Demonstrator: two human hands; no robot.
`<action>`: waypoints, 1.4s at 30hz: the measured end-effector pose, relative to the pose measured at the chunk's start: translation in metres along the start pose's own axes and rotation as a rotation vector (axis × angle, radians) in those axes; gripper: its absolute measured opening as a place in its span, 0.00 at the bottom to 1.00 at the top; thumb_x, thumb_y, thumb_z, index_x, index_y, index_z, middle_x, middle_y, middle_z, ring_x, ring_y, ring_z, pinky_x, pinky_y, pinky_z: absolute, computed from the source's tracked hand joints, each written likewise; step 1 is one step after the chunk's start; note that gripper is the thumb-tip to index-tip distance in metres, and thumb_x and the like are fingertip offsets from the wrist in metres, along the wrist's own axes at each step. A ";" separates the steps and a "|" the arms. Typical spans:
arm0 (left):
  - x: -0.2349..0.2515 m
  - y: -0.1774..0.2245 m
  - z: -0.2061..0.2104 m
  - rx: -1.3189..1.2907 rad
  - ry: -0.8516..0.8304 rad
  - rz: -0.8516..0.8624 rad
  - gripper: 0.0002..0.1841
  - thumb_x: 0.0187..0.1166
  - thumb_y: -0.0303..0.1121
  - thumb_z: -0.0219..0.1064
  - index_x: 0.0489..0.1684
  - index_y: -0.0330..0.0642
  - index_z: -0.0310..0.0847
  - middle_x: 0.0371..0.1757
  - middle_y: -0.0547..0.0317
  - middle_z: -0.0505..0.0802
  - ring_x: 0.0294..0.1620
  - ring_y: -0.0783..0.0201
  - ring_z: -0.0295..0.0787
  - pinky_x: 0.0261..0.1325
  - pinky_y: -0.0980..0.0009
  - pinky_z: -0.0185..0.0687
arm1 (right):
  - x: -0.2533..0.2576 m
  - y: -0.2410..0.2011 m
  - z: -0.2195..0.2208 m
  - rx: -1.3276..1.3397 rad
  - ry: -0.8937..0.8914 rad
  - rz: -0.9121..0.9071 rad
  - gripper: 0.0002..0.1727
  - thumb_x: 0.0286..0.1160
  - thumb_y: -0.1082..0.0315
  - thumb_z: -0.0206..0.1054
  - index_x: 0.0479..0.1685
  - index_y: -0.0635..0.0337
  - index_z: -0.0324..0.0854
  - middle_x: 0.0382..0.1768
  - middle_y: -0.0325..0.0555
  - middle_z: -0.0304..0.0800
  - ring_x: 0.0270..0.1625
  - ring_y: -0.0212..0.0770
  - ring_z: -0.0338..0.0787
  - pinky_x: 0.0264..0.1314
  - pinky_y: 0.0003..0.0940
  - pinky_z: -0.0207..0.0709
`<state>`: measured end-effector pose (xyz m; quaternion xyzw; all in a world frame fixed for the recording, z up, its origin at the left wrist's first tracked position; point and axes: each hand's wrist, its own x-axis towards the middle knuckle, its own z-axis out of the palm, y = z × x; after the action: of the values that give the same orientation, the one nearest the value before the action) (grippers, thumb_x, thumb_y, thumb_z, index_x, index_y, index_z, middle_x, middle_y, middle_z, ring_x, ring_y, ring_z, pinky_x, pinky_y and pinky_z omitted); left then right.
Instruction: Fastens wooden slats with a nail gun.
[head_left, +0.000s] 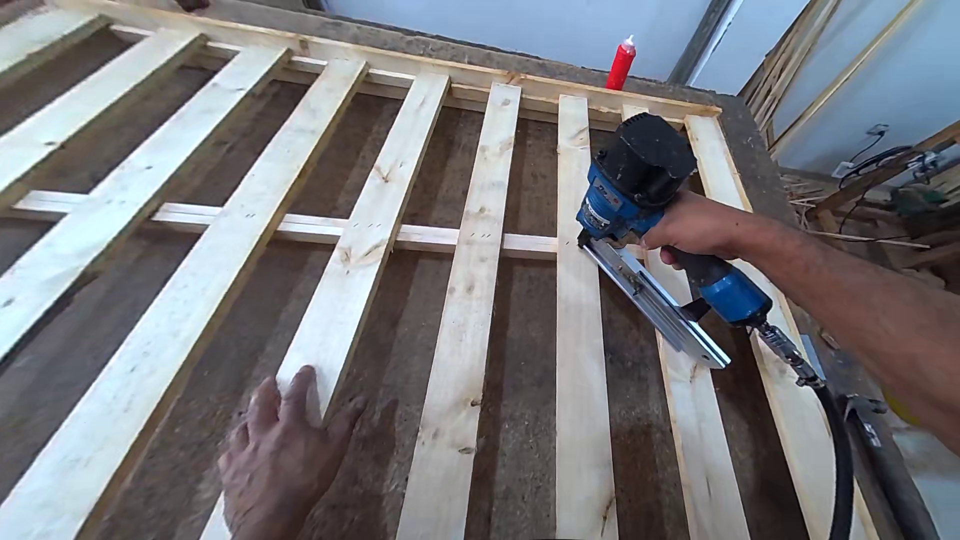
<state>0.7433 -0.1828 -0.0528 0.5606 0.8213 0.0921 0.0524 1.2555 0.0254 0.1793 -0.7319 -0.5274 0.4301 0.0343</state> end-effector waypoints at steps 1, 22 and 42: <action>-0.001 0.000 0.000 -0.003 0.002 -0.001 0.51 0.61 0.76 0.63 0.90 0.63 0.64 0.92 0.42 0.63 0.84 0.27 0.64 0.74 0.24 0.63 | -0.001 0.003 -0.001 0.003 0.006 -0.001 0.16 0.72 0.69 0.74 0.57 0.62 0.80 0.24 0.54 0.87 0.18 0.43 0.86 0.23 0.37 0.86; -0.095 0.138 0.013 -0.095 -0.243 0.035 0.62 0.60 0.79 0.64 0.97 0.53 0.46 0.86 0.35 0.71 0.75 0.33 0.80 0.63 0.30 0.79 | -0.007 0.138 -0.110 0.210 0.026 -0.059 0.10 0.72 0.74 0.72 0.50 0.65 0.84 0.29 0.56 0.91 0.17 0.45 0.86 0.19 0.38 0.85; -0.096 0.127 0.023 -0.038 -0.199 0.020 0.61 0.56 0.86 0.52 0.96 0.63 0.48 0.82 0.37 0.76 0.70 0.32 0.83 0.60 0.27 0.78 | -0.007 0.163 -0.115 0.064 0.006 -0.002 0.12 0.72 0.70 0.74 0.51 0.63 0.82 0.21 0.53 0.86 0.17 0.44 0.86 0.21 0.37 0.85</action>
<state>0.8989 -0.2250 -0.0505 0.5741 0.8045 0.0519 0.1434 1.4530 -0.0060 0.1737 -0.7311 -0.5140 0.4447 0.0594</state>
